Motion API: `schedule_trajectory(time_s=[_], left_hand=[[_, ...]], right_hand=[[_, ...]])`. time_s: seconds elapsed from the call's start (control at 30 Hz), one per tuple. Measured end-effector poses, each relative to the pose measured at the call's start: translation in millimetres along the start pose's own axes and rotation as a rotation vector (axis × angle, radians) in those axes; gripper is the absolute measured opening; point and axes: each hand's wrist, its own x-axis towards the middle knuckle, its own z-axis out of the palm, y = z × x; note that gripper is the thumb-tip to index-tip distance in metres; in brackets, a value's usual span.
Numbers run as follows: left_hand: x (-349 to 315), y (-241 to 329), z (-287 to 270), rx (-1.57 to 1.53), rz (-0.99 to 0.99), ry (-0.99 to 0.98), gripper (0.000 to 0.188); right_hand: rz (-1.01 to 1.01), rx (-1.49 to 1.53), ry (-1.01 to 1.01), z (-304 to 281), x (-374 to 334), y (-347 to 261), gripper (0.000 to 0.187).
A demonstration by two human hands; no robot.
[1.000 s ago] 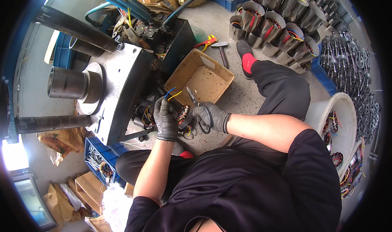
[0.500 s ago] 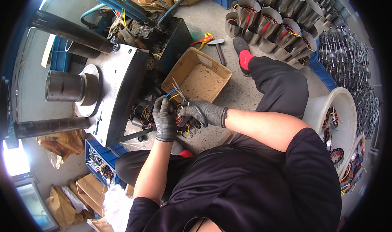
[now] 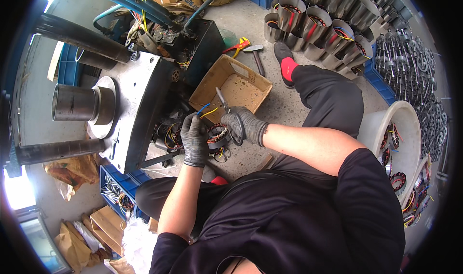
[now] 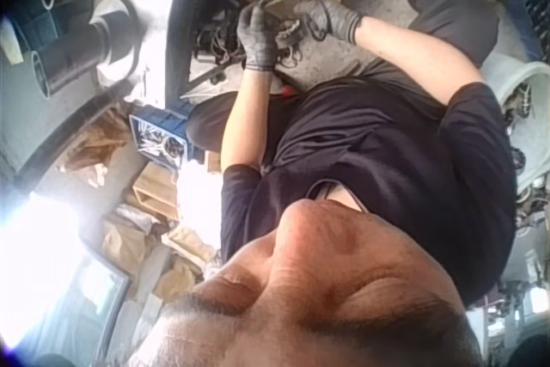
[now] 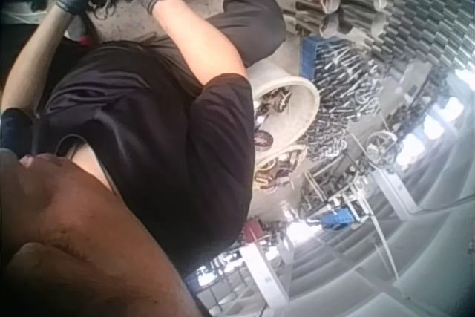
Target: Cutting wires, marking a stator-like component, and inserting it into a pressing machine for assembly.
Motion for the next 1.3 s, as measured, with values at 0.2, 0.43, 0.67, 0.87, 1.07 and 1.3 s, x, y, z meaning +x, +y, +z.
schedule_trajectory(time_s=[0.2, 0.43, 0.67, 0.87, 1.07, 1.3], left_hand=[[4, 1, -2, -0.041, 0.004, 0.034, 0.020], [7, -4, -10, 0.061, 0.022, 0.015, 0.022], [8, -8, -13, 0.066, -0.017, 0.002, 0.020], [6, -7, -10, 0.003, -0.047, -0.048, 0.020], [7, -5, -12, 0.014, -0.047, -0.021, 0.019], [25, 11, -36, 0.300, 0.060, 0.034, 0.018]], right_hand=[[0.344, 0.157, -0.106, -5, 1, 15, 0.014], [0.050, -0.179, -0.296, 12, -9, 7, 0.024], [0.062, -0.043, -0.306, 9, -6, 8, 0.027], [0.161, 0.077, -0.347, 4, -16, -12, 0.028], [0.137, 0.166, -0.183, -2, -1, -1, 0.016], [0.098, 0.311, 0.039, -9, 13, 4, 0.023]])
